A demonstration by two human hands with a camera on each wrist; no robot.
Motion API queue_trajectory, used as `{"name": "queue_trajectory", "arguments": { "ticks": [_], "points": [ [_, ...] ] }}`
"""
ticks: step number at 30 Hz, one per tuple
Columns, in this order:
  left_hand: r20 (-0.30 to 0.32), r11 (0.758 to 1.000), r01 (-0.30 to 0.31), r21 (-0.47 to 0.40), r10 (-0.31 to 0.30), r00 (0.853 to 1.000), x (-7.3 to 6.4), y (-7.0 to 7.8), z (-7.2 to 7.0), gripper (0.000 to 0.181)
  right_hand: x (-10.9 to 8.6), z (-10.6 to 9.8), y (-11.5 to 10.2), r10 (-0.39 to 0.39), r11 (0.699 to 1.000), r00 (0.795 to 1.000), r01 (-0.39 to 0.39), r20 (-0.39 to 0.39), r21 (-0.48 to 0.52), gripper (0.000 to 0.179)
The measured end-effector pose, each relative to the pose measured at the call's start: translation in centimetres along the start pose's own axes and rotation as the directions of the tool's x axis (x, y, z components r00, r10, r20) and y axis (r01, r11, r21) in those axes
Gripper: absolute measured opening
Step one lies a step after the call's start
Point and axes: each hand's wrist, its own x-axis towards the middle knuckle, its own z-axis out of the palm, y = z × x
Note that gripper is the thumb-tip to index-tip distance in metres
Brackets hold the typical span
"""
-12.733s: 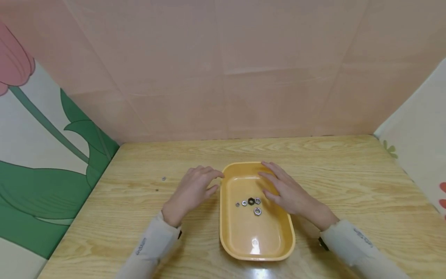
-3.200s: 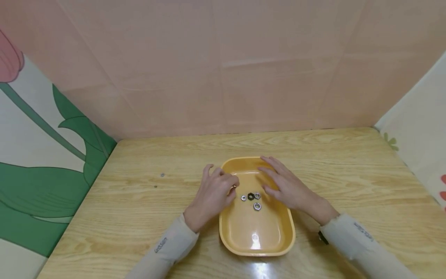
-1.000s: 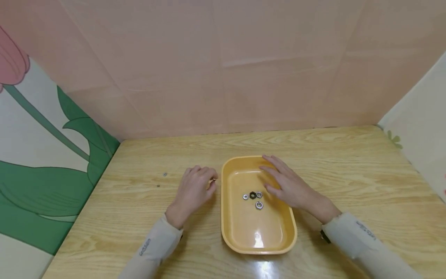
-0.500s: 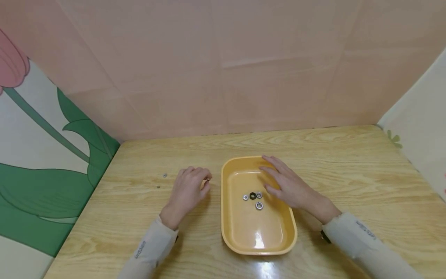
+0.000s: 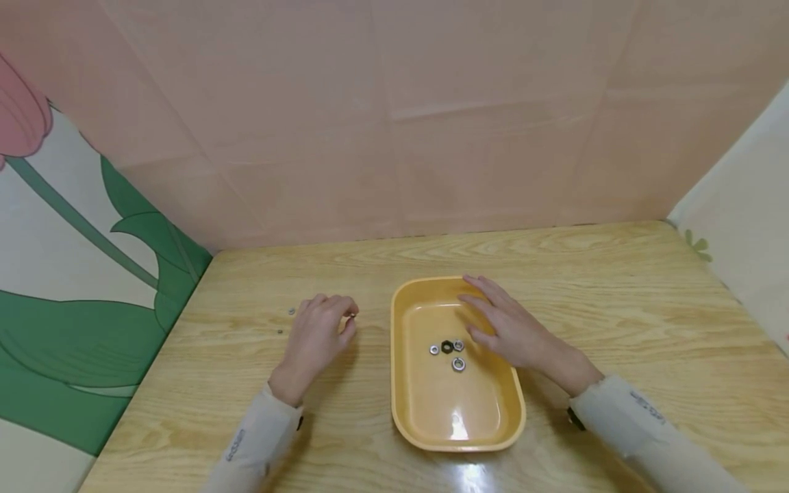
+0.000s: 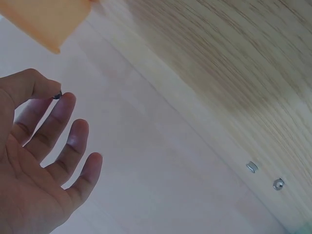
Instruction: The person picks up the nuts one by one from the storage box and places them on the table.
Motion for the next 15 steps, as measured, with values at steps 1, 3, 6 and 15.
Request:
{"name": "queue_trajectory", "arguments": {
  "ticks": [1,3,6,15],
  "points": [
    [-0.007,1.000,-0.003,0.004,0.003,1.000,0.0,-0.1,0.0,0.012,0.0,0.0,0.0,0.001,1.000,1.000,-0.001,0.002,0.001,0.050],
    [-0.017,1.000,-0.008,0.007,0.009,1.000,-0.1,-0.2,0.0,0.012,0.0,0.0,0.0,0.004,1.000,1.000,-0.004,0.003,0.001,0.050],
    [-0.030,1.000,-0.013,0.009,0.013,0.999,-0.1,-0.5,0.1,0.012,0.0,0.0,0.0,0.005,1.000,1.000,-0.005,0.004,0.002,0.049],
    [-0.037,1.000,-0.002,0.008,0.003,0.999,-0.4,-1.1,0.0,0.011,0.0,-0.1,-0.1,0.007,1.000,1.000,-0.007,0.008,0.010,0.050]
  ]
}}
